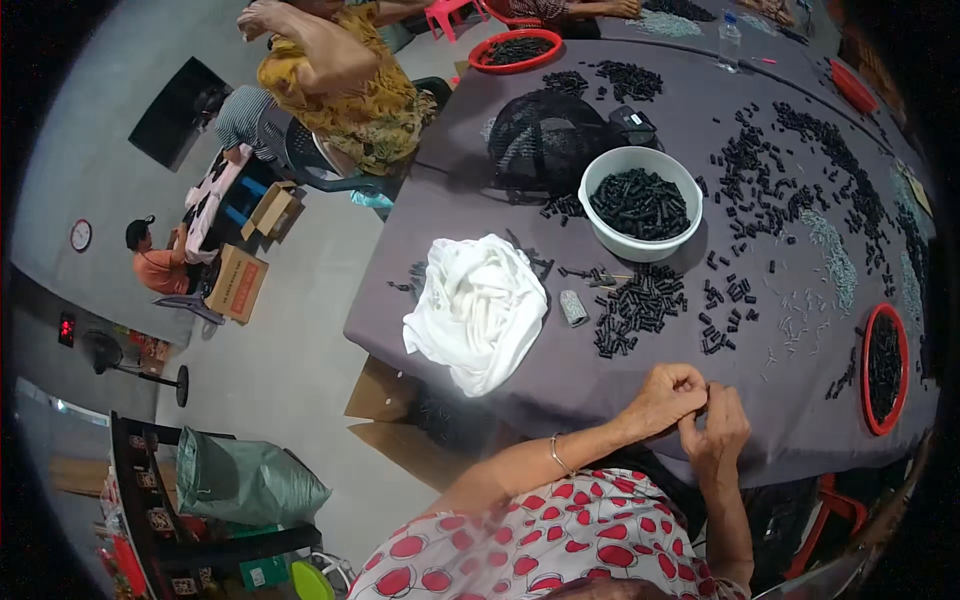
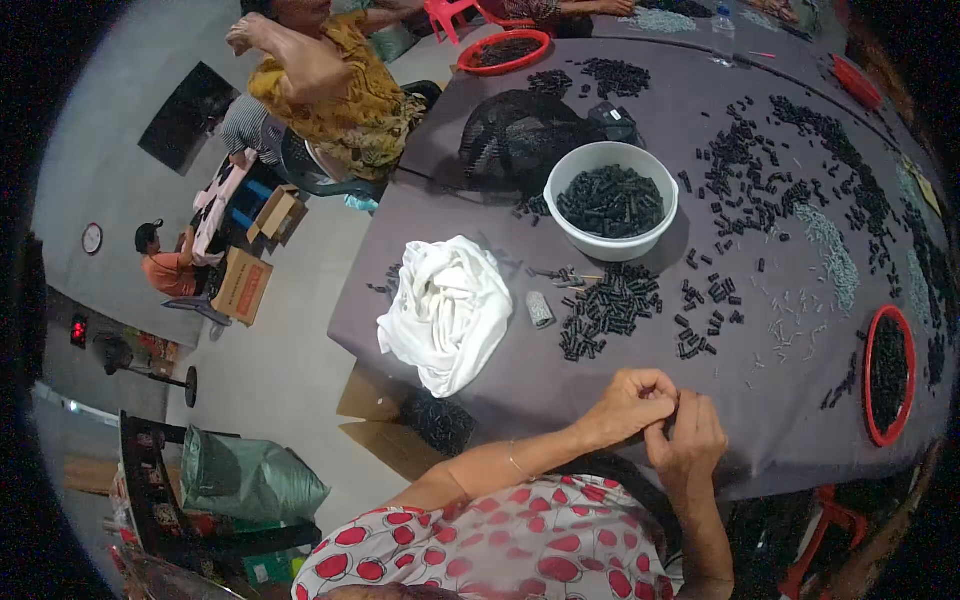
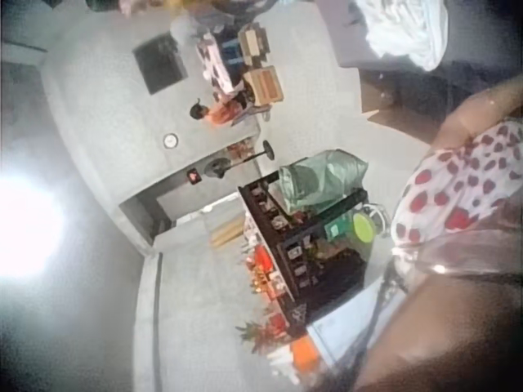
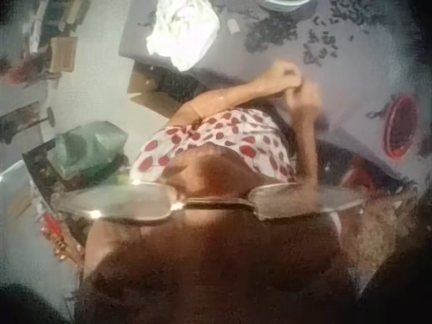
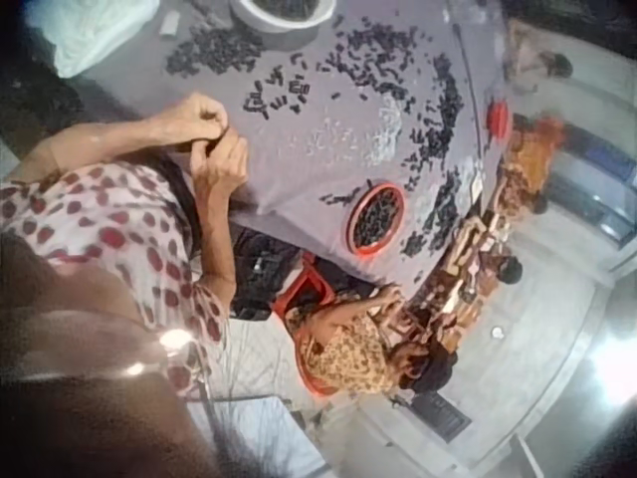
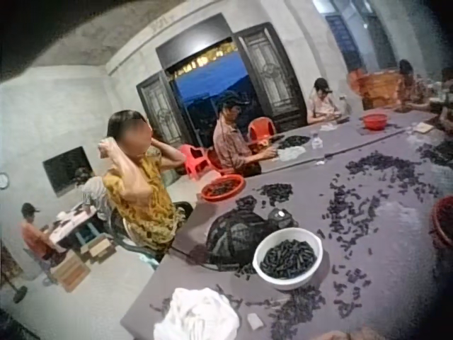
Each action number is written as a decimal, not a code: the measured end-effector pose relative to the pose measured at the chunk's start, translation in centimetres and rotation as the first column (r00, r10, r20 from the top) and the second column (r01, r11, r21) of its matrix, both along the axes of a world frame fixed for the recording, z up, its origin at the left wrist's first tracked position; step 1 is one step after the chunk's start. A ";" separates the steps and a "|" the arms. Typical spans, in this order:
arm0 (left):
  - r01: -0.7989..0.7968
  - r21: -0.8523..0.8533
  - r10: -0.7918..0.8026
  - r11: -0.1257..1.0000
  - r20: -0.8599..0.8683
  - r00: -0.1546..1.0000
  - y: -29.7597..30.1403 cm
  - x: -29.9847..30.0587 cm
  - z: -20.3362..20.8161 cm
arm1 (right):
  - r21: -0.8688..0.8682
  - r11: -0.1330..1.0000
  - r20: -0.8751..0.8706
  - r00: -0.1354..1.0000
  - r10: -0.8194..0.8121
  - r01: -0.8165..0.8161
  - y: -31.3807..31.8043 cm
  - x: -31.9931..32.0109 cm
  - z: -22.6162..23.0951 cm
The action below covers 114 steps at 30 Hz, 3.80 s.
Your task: The person assembles small components by picking up plastic pieces and inserting metal springs into them by hand.
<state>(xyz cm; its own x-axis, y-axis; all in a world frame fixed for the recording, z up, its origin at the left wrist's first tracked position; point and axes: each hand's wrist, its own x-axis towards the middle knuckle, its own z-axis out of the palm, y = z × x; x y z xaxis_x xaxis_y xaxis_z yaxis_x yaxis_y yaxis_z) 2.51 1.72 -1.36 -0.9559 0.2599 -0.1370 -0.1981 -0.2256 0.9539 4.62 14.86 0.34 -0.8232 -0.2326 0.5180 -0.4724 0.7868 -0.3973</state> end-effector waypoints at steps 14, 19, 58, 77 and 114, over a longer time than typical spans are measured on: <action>-0.065 -0.118 0.059 0.991 -0.056 0.997 -0.4 -0.1 0.8 | -0.082 0.995 -0.056 0.997 0.045 -0.050 0.0 -1.2 -1.0; -0.055 -0.090 0.053 0.994 -0.016 0.998 0.4 -0.1 1.5 | -0.073 0.997 -0.046 0.999 0.027 -0.031 1.0 -1.0 -0.7; -0.049 -0.083 0.046 0.995 -0.033 0.998 0.0 0.3 1.2 | -0.136 0.990 -0.214 0.977 0.017 -0.047 1.2 -2.4 -2.0; -0.051 -0.033 0.050 0.998 -0.033 0.998 -0.7 1.0 0.7 | -0.120 0.987 -0.166 0.982 0.087 -0.108 0.8 -2.0 -1.9; -0.699 -0.297 0.243 0.651 -0.791 0.562 -7.0 -7.6 7.2 | -0.341 0.928 0.031 0.985 0.169 -0.149 1.4 -2.0 -0.9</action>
<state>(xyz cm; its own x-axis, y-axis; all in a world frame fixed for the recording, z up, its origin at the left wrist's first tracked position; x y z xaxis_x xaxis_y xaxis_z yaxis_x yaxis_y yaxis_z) -5.06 -5.33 5.84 -0.7795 -0.1614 0.6052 0.4686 0.4909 0.7345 2.60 16.29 -0.61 -0.8210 -0.1835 0.5406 -0.5480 0.5187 -0.6562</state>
